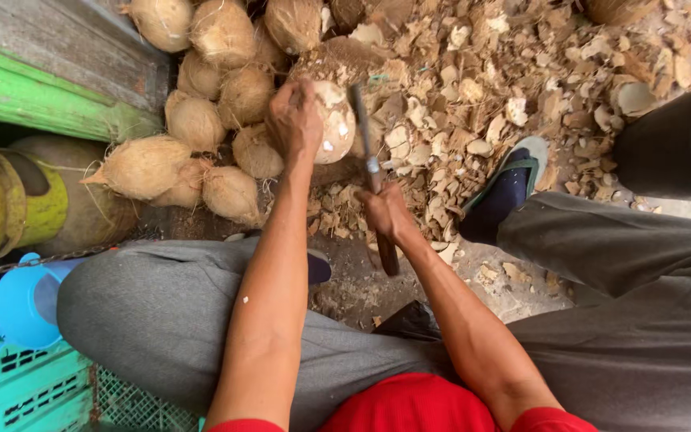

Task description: The person sits on the ground and uses a machete to peel the husk off a coconut. They repeatedly strike and scrape the coconut's outer layer, rotating it to remove the husk in sections.

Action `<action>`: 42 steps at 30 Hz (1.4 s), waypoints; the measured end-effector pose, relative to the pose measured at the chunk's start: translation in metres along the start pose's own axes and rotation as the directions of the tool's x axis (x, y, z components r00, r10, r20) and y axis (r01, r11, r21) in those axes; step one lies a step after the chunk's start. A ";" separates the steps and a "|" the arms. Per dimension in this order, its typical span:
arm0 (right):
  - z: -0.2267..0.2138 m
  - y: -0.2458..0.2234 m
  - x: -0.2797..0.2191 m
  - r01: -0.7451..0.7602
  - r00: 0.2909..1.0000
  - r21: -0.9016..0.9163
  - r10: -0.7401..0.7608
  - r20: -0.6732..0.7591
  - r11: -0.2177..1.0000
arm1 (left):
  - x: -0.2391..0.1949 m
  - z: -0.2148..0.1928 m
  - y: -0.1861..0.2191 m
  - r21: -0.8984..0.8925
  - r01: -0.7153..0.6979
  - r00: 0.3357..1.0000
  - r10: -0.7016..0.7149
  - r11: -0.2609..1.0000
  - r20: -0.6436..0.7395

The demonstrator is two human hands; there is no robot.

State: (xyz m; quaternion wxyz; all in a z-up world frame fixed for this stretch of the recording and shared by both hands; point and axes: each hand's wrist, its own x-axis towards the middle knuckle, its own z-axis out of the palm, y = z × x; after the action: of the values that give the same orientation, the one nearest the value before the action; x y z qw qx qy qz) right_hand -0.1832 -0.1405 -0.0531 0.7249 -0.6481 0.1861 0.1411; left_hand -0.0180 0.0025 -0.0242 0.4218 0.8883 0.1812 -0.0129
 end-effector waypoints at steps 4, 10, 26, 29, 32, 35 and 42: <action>0.007 -0.003 0.002 -0.232 0.973 -0.124 0.230 -0.033 0.965 | 0.003 0.001 0.000 -0.006 -0.013 0.997 0.013 1.000 -0.074; -0.009 -0.049 -0.003 -0.301 0.944 -0.037 0.304 0.127 0.953 | -0.004 -0.010 -0.018 0.156 -0.641 0.739 0.660 0.751 -0.136; -0.020 -0.042 -0.018 -0.144 0.989 -0.197 0.146 -0.002 0.970 | -0.023 -0.008 0.001 -0.199 0.147 0.986 -0.128 0.969 0.106; -0.018 -0.050 -0.025 -0.061 0.997 -0.192 0.051 -0.060 0.979 | -0.024 -0.013 0.008 -0.181 0.309 0.951 -0.299 0.933 0.084; -0.020 -0.047 -0.031 0.058 0.994 -0.183 -0.074 -0.077 0.981 | -0.033 -0.003 0.019 -0.228 0.363 0.929 -0.370 0.904 0.011; -0.013 -0.033 -0.031 0.031 0.998 -0.216 -0.041 -0.044 0.976 | -0.039 0.000 0.024 -0.234 0.322 0.938 -0.343 0.917 -0.056; -0.017 -0.003 -0.015 0.207 0.964 -0.195 -0.234 -0.127 0.959 | -0.038 0.006 0.021 -0.254 0.367 0.915 -0.396 0.895 -0.075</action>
State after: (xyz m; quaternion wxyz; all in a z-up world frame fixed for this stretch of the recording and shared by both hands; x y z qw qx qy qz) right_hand -0.1973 -0.1574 -0.0454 0.6586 -0.7363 0.1526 0.0267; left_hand -0.0457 -0.0257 -0.0055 0.5007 0.7784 0.3783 -0.0184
